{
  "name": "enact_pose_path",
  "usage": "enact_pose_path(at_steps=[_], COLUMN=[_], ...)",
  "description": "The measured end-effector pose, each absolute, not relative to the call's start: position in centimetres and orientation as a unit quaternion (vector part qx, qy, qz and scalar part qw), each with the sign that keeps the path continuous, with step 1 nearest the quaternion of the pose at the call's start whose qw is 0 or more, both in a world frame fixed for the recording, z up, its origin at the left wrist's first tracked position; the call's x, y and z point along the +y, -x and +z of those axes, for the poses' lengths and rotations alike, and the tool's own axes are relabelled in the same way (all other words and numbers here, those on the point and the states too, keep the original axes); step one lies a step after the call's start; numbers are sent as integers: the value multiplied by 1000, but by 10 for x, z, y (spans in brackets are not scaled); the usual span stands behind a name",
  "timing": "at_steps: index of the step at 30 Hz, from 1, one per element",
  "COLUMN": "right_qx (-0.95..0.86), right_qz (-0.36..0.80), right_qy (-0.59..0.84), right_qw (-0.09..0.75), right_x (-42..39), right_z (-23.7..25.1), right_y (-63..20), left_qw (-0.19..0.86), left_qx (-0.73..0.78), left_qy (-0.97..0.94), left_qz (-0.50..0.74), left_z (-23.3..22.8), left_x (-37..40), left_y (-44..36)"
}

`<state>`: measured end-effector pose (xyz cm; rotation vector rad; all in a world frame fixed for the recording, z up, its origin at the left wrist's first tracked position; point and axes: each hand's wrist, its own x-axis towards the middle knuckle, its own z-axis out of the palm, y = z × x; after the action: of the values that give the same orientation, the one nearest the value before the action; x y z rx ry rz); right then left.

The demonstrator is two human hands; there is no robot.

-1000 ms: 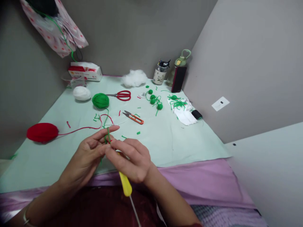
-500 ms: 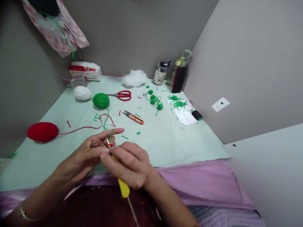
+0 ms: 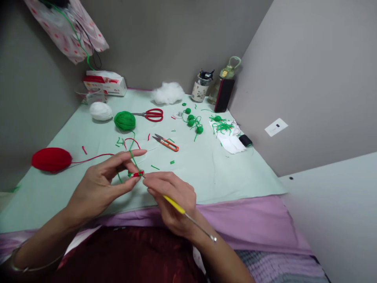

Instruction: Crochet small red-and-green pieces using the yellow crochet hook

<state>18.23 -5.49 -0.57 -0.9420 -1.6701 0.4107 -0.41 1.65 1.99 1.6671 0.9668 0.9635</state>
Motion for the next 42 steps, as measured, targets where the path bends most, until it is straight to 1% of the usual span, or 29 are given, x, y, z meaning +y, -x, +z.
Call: enact_pose_path(at_steps=[3,5,6,8,10,12,15,18,22,25,28,30,32,33,36,38,40,42], right_qx=[-647,-584,-552,-506,-500,-520,-558,-574,-534,-452,-367,-345,-359,-380,-476,-526,-547,-544], right_qz=[255,322,352,385,380,360,328,310,345,444,557,586,566,536,394,316,286,297], right_qy=[413,415,412,400,394,400,416,428,422,401,363,344,336,338,370,398,410,405], right_qw=[588,618,634,660,671,664,639,625,646,661,650,647,662,674,693,682,671,672], right_x=[-55,-54,-54,-53,-54,-55,-57,-58,-55,-49,-41,-37,-37,-37,-42,-44,-44,-42], right_z=[-7,-10,-12,-14,-14,-11,-6,-4,-5,-6,-7,-8,-12,-14,-19,-21,-21,-20], right_y=[-181,-178,-176,-173,-170,-170,-171,-173,-175,-177,-178,-178,-175,-174,-170,-169,-169,-169], left_qw=[395,380,391,451,539,617,680,698,700,683,661,658,672,682,712,732,750,764], left_qx=[359,353,358,378,391,382,352,337,335,349,356,353,348,347,347,344,340,340], left_qy=[-733,-737,-728,-685,-625,-573,-527,-512,-514,-528,-554,-560,-552,-543,-507,-472,-436,-406], left_qz=[421,432,435,430,406,382,370,370,365,364,361,359,352,346,342,352,362,367], left_z=[17,14,13,12,10,8,6,5,8,9,8,6,4,2,-3,-5,-5,-4], left_x=[18,18,18,17,16,15,15,15,15,15,15,15,15,14,12,11,9,8], left_y=[5,4,4,3,2,3,3,4,4,5,5,4,2,1,-3,-4,-5,-5])
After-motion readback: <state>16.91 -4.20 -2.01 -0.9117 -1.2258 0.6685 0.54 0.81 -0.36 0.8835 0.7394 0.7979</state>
